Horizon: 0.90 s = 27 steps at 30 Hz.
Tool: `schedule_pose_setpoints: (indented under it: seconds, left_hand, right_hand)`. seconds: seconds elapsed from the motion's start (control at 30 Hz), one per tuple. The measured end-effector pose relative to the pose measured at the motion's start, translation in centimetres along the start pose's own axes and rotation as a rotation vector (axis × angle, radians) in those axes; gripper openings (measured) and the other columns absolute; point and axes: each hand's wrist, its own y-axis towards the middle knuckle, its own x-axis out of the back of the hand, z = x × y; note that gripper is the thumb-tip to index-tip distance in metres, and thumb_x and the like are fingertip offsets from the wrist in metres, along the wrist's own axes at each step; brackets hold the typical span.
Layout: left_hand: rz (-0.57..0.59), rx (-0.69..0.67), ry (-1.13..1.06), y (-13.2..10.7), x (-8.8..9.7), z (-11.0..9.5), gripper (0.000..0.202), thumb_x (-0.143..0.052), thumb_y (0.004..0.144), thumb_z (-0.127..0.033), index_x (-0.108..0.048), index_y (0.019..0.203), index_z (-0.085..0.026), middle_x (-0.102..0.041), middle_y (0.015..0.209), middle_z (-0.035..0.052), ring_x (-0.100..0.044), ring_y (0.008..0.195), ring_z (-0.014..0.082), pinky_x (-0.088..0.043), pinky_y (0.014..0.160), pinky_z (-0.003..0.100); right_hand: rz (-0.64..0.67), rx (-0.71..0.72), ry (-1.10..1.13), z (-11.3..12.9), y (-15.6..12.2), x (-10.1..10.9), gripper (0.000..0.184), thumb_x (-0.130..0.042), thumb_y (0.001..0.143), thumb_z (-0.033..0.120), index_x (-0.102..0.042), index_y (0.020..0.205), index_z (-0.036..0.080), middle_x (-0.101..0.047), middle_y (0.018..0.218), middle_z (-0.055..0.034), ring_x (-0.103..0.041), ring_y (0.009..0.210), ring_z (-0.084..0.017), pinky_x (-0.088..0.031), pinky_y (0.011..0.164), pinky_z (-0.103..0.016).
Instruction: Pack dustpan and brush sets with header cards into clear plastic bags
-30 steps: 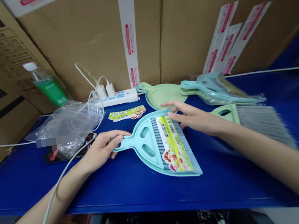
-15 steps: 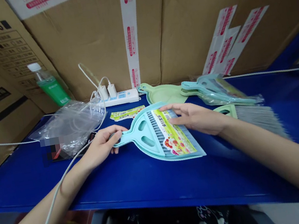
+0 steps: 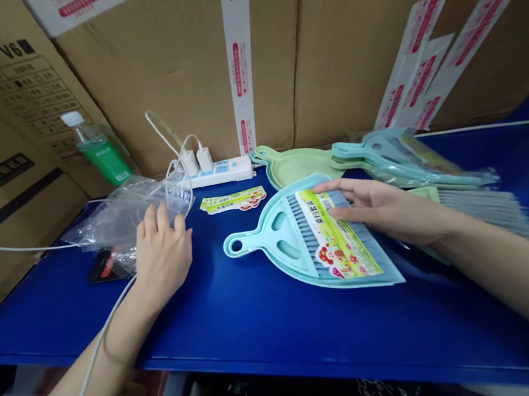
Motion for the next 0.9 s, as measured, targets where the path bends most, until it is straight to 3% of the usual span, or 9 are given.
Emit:
schedule_pose_setpoints:
  seconds: [0.13,0.37,0.47,0.6,0.7,0.9]
  left_hand:
    - [0.168,-0.007,0.010,0.1,0.0,0.0,0.031,-0.040,0.090,-0.017,-0.067,0.093,-0.004,-0.065,0.106,0.0265,-0.061,0.099,0.0390,-0.046,0.077,0.046]
    - [0.227,-0.001,0.032,0.1,0.3,-0.1,0.034,-0.037,0.090,-0.017,-0.067,0.094,-0.003,-0.066,0.099,0.0231,-0.062,0.092,0.0354,-0.044,0.076,0.043]
    - [0.167,0.006,0.036,-0.1,0.2,0.1,0.035,-0.036,0.090,-0.017,-0.065,0.100,-0.001,-0.065,0.102,0.0236,-0.061,0.092,0.0350,-0.044,0.074,0.043]
    - [-0.004,-0.025,0.050,-0.3,0.2,0.3,0.037,-0.035,0.092,-0.018,-0.061,0.110,-0.001,-0.064,0.107,0.0238,-0.061,0.091,0.0335,-0.045,0.070,0.041]
    - [-0.111,-0.075,0.043,-0.4,0.4,0.3,0.033,-0.035,0.092,-0.016,-0.062,0.107,-0.006,-0.066,0.102,0.0201,-0.061,0.085,0.0308,-0.045,0.066,0.040]
    - [-0.060,-0.325,-0.105,-0.6,0.9,-0.2,0.026,-0.041,0.084,-0.005,-0.062,0.083,-0.019,-0.066,0.078,0.0073,-0.061,0.073,0.0236,-0.046,0.063,0.035]
  right_hand:
    - [0.021,0.004,0.006,-0.4,0.1,-0.2,0.071,-0.078,0.061,0.057,-0.057,0.119,0.022,-0.065,0.108,-0.0083,-0.064,0.090,-0.024,-0.055,0.086,-0.042]
    - [0.051,0.008,0.049,0.0,-0.1,-0.5,0.071,-0.079,0.061,0.057,-0.055,0.118,0.023,-0.063,0.115,-0.0080,-0.063,0.091,-0.021,-0.052,0.093,-0.041]
    - [0.054,0.002,0.043,0.2,-0.1,-0.6,0.070,-0.079,0.060,0.057,-0.055,0.118,0.024,-0.063,0.115,-0.0076,-0.063,0.091,-0.021,-0.052,0.093,-0.041]
    - [0.024,-0.002,0.017,0.3,-0.2,-0.6,0.067,-0.078,0.062,0.055,-0.056,0.116,0.024,-0.063,0.111,-0.0074,-0.062,0.091,-0.022,-0.052,0.091,-0.041]
    - [0.013,-0.025,-0.006,0.3,-0.3,-0.3,0.066,-0.077,0.063,0.052,-0.056,0.119,0.024,-0.064,0.110,-0.0083,-0.064,0.090,-0.025,-0.055,0.085,-0.042]
    - [-0.039,-0.049,-0.010,0.6,-0.2,0.5,0.059,-0.072,0.068,0.043,-0.053,0.121,0.027,-0.065,0.113,-0.0081,-0.065,0.099,-0.028,-0.056,0.084,-0.045]
